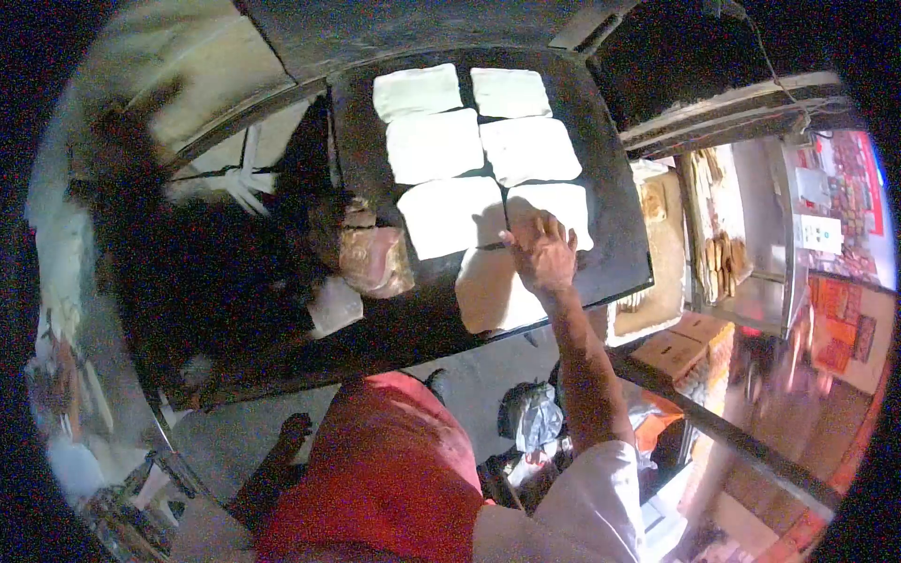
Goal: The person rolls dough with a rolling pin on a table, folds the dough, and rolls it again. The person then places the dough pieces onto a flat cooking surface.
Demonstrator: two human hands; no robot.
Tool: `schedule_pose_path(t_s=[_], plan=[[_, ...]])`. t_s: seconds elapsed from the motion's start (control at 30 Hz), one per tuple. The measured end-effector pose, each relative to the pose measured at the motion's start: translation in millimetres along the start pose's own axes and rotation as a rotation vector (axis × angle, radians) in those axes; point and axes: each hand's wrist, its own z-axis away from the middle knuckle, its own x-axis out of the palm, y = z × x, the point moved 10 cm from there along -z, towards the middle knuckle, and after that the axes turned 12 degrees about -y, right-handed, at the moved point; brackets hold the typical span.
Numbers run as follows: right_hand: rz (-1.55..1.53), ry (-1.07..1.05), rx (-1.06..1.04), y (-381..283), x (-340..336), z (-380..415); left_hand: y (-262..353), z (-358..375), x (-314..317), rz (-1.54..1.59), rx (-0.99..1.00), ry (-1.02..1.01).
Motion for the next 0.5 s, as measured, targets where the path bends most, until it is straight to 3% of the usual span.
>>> schedule_pose_path(t_s=[0.03, 0.07, 0.13, 0.17, 0.23, 0.27, 0.33, 0.43, 0.5], plan=[[0.041, 0.056, -0.035, -8, -12, -4, 20, -7, 3, -0.46, 0.031, -0.086], [-0.004, 0.07, -0.085, -23, -28, -12, 10, -14, 1, -0.461, 0.035, -0.095], [0.125, 0.247, -0.173, -43, -38, -31, -17, -15, 9, -0.399, 0.353, -0.149], [0.122, 0.24, -0.168, -45, -38, -45, -11, -16, 6, -0.402, 0.349, -0.157], [0.076, 0.068, -0.092, -42, -25, -67, -29, -22, 28, -1.045, 0.199, -0.377], [0.075, 0.063, -0.085, -44, -24, -64, -32, -20, 26, -1.048, 0.201, -0.385], [-0.04, 0.22, -0.153, -53, -40, -38, -41, -12, 13, -0.763, 0.142, -0.306], [-0.155, 0.354, -0.062, -40, -30, 27, -45, 0, 5, -0.682, 0.178, -0.174], [-0.205, 0.372, -0.074, -42, -15, 83, -71, -8, 12, -0.768, 0.251, -0.189]])
